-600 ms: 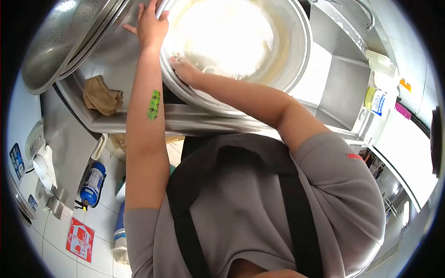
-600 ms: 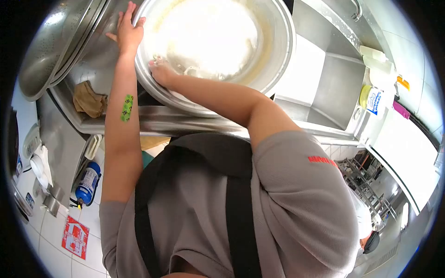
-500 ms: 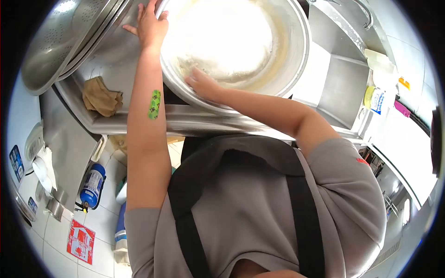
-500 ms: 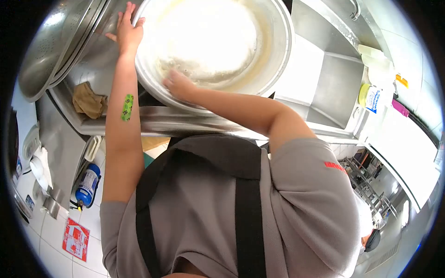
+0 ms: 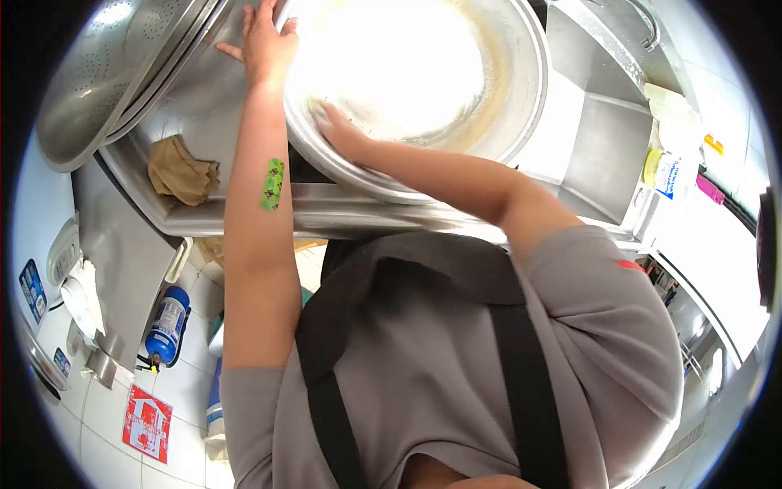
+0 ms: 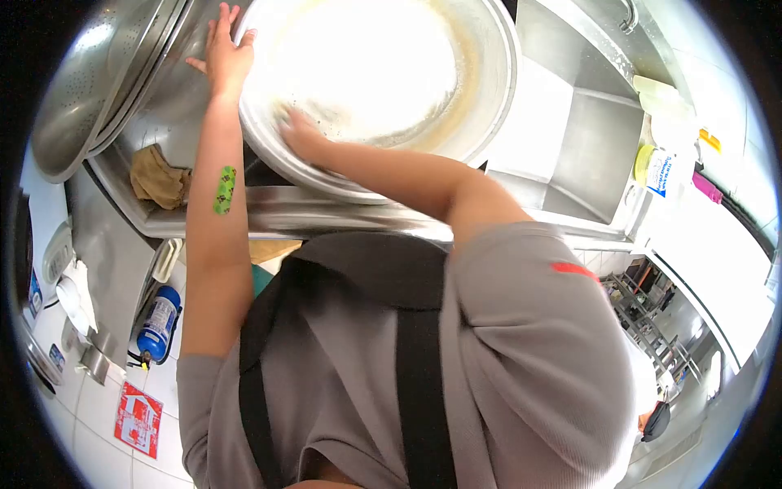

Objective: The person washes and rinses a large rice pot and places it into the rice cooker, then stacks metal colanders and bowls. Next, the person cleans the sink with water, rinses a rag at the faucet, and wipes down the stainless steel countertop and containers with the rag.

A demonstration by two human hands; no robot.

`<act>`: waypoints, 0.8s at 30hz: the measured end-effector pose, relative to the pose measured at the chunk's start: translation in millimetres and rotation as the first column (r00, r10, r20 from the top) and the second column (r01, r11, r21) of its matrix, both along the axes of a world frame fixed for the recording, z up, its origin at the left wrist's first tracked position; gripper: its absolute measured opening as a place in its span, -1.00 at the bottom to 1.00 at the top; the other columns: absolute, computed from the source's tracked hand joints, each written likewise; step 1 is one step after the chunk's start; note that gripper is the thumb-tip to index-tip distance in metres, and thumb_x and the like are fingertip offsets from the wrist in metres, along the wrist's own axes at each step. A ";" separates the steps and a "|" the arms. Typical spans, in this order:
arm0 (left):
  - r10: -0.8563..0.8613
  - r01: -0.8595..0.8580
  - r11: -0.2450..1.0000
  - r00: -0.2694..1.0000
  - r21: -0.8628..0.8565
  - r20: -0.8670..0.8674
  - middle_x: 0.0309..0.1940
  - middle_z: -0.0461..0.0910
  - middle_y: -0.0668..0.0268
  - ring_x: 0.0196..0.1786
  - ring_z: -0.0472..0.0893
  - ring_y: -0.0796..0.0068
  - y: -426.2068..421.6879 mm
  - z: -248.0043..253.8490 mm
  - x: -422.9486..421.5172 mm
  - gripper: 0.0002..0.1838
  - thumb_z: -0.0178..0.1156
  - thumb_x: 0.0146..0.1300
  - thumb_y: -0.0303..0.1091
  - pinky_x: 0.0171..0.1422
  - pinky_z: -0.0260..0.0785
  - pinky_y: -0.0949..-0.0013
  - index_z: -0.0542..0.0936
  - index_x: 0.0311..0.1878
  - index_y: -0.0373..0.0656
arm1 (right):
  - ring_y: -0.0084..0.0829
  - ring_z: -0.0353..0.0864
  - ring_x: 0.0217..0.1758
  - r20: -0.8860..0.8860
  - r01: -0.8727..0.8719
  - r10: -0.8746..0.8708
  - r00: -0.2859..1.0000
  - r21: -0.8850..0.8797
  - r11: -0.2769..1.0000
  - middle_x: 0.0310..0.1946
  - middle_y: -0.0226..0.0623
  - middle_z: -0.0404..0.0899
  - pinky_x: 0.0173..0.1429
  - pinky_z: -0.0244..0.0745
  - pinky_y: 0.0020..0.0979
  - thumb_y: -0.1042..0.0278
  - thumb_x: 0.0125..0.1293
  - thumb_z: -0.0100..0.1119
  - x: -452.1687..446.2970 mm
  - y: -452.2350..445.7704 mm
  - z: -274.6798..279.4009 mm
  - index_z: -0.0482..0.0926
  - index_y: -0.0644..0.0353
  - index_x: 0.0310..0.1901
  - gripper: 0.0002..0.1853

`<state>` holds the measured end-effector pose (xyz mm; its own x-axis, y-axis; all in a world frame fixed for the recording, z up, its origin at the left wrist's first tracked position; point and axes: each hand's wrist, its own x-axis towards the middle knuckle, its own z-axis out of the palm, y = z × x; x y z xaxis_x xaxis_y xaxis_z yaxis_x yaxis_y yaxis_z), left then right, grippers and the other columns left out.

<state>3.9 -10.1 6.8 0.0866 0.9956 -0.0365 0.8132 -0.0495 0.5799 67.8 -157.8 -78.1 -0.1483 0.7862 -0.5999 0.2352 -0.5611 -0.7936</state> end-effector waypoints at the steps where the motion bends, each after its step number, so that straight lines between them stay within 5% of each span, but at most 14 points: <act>1: 0.010 -0.010 1.000 1.000 0.011 -0.001 0.16 0.26 0.40 0.31 0.05 0.37 0.2 -0.5 0.9 -0.40 0.04 0.10 -0.42 0.30 -0.59 -0.09 0.14 0.24 0.03 | -0.13 -0.10 0.32 -0.013 -0.197 0.197 0.980 -0.035 0.980 0.23 0.04 -0.05 0.32 -0.14 -0.20 0.06 0.30 -0.31 29.9 -30.7 3.4 -0.09 0.16 0.26 -0.42; 2: 0.020 -0.020 1.000 1.000 0.023 0.002 0.16 0.26 0.41 0.31 0.05 0.37 1.9 -1.3 1.5 -0.41 0.04 0.10 -0.42 0.30 -0.59 -0.10 0.16 0.23 0.04 | -0.18 -0.23 0.36 0.036 -0.433 0.460 0.887 -0.283 0.856 0.27 0.00 -0.17 0.36 -0.31 -0.18 -0.04 0.28 -0.32 65.8 -44.0 22.9 -0.16 0.05 0.28 -0.38; 3: 0.016 -0.016 1.000 1.000 0.020 0.007 0.16 0.26 0.41 0.31 0.05 0.37 3.0 -1.2 1.3 -0.41 0.04 0.10 -0.42 0.30 -0.59 -0.10 0.16 0.23 0.04 | -0.14 -0.22 0.35 0.109 -0.599 0.621 0.776 -0.179 0.780 0.28 -0.06 -0.18 0.36 -0.33 -0.14 -0.09 0.27 -0.35 114.1 -59.8 55.7 -0.11 -0.03 0.28 -0.39; 5: -0.049 0.050 0.999 0.988 0.002 -0.144 0.16 0.27 0.40 0.31 0.04 0.36 -0.4 -0.8 0.4 -0.45 0.04 0.10 -0.42 0.30 -0.58 -0.09 0.23 0.20 0.07 | -0.19 -0.07 0.32 0.155 -0.800 0.946 0.286 -0.504 0.324 0.23 -0.05 0.02 0.32 -0.17 -0.09 0.10 0.28 -0.24 215.0 -36.3 37.5 0.01 0.02 0.25 -0.47; 6: -0.049 0.049 0.999 0.989 -0.003 -0.143 0.16 0.27 0.40 0.31 0.04 0.36 -1.9 -1.0 0.9 -0.45 0.04 0.10 -0.42 0.30 -0.58 -0.09 0.23 0.20 0.07 | -0.19 0.15 0.22 0.052 -0.290 0.522 0.851 -0.782 0.551 0.12 -0.04 0.23 0.25 0.02 -0.12 0.22 0.23 -0.18 277.2 -40.1 -9.8 0.07 0.17 0.22 -0.47; 7: -0.043 0.041 0.999 0.990 -0.012 -0.135 0.16 0.26 0.39 0.31 0.04 0.35 -1.6 0.1 0.6 -0.47 0.04 0.09 -0.41 0.30 -0.58 -0.09 0.25 0.19 0.09 | -0.19 0.15 0.22 0.051 -0.293 0.524 0.850 -0.782 0.551 0.12 -0.04 0.23 0.25 0.02 -0.12 0.22 0.23 -0.18 266.6 -41.1 1.0 0.07 0.17 0.22 -0.47; 9: -0.040 0.040 0.999 0.991 -0.009 -0.129 0.16 0.26 0.39 0.31 0.04 0.34 2.9 1.7 0.3 -0.48 0.05 0.09 -0.41 0.30 -0.59 -0.08 0.27 0.18 0.10 | -0.16 0.16 0.20 0.549 -0.450 0.831 -0.091 -0.767 0.458 0.08 -0.03 0.25 0.20 0.09 -0.10 0.24 0.15 -0.10 226.9 -50.2 19.4 0.16 0.29 0.16 -0.46; 10: -0.018 0.017 1.000 0.995 -0.011 -0.100 0.17 0.25 0.36 0.31 0.04 0.34 2.7 -0.8 0.7 -0.48 0.06 0.09 -0.41 0.30 -0.60 -0.07 0.27 0.18 0.11 | -0.13 -0.10 0.33 0.365 -0.596 0.913 0.181 -0.698 0.397 0.21 -0.02 0.05 0.32 -0.17 -0.07 0.21 0.17 -0.13 192.1 -54.3 8.3 0.04 0.23 0.22 -0.41; 11: 0.002 -0.004 1.000 0.997 -0.019 -0.072 0.17 0.25 0.33 0.31 0.03 0.34 1.2 -3.1 0.5 -0.47 0.06 0.08 -0.40 0.31 -0.61 -0.06 0.27 0.17 0.11 | -0.18 -0.34 0.37 0.291 -0.647 0.753 0.591 -0.386 0.657 0.29 -0.05 -0.19 0.37 -0.37 -0.15 0.07 0.24 -0.25 147.3 -62.6 22.2 -0.06 0.18 0.26 -0.38; 15: 0.016 -0.017 0.999 1.000 -0.030 -0.018 0.18 0.22 0.24 0.32 0.03 0.33 -0.2 -3.7 0.3 -0.48 0.06 0.09 -0.40 0.31 -0.63 -0.03 0.28 0.17 0.11 | -0.20 -0.38 0.37 -0.107 -0.046 0.045 0.993 -0.007 0.999 0.31 -0.09 -0.31 0.37 -0.40 -0.23 -0.15 0.27 -0.55 -3.8 17.6 24.8 -0.23 0.20 0.27 -0.31; 18: -0.004 0.005 1.000 0.999 0.007 -0.050 0.19 0.19 0.16 0.32 0.02 0.32 5.5 -4.3 -5.6 -0.47 0.07 0.09 -0.39 0.32 -0.62 -0.01 0.27 0.18 0.11 | -0.17 -0.31 0.37 -0.080 0.079 -0.071 0.994 0.103 0.992 0.30 -0.05 -0.24 0.37 -0.36 -0.26 -0.03 0.30 -0.48 -12.6 17.2 39.7 -0.18 0.26 0.26 -0.36; 21: 0.008 -0.008 0.999 1.000 -0.048 -0.009 0.22 0.13 0.16 0.34 -0.06 0.32 6.7 -15.6 -3.5 -0.45 0.07 0.09 -0.38 0.29 -0.73 -0.01 0.25 0.20 0.16 | -0.19 -0.33 0.37 -0.021 -0.521 0.522 0.852 -0.120 0.845 0.30 -0.05 -0.27 0.37 -0.36 -0.25 -0.09 0.29 -0.45 73.0 -55.0 44.8 -0.20 0.12 0.29 -0.36; 22: -0.010 0.020 0.987 0.998 0.157 -0.064 0.12 0.26 0.11 0.25 0.12 0.32 6.3 -24.7 -5.0 -0.51 0.09 0.07 -0.39 0.30 -0.46 0.02 0.31 0.13 0.03 | -0.20 -0.33 0.37 -0.010 -0.684 0.705 0.709 -0.250 0.685 0.29 -0.04 -0.26 0.37 -0.36 -0.22 -0.04 0.29 -0.41 110.6 -62.7 26.5 -0.15 0.13 0.28 -0.38; 24: -0.018 0.061 0.931 0.992 0.360 -0.121 0.01 0.38 0.06 0.17 0.29 0.32 7.5 -44.7 -10.5 -0.57 0.10 0.05 -0.40 0.31 -0.19 0.06 0.38 0.06 -0.10 | -0.21 -0.26 0.37 0.221 -0.612 0.805 0.551 -0.549 0.569 0.30 -0.11 -0.22 0.37 -0.35 -0.22 -0.03 0.29 -0.39 140.1 -70.7 -4.1 -0.04 0.15 0.26 -0.41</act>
<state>-6.6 -2.6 -37.8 0.1425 0.9386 0.3141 0.8659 -0.2719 0.4199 207.9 -228.6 -82.2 -0.2220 0.2281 -0.9480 0.9235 -0.2628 -0.2795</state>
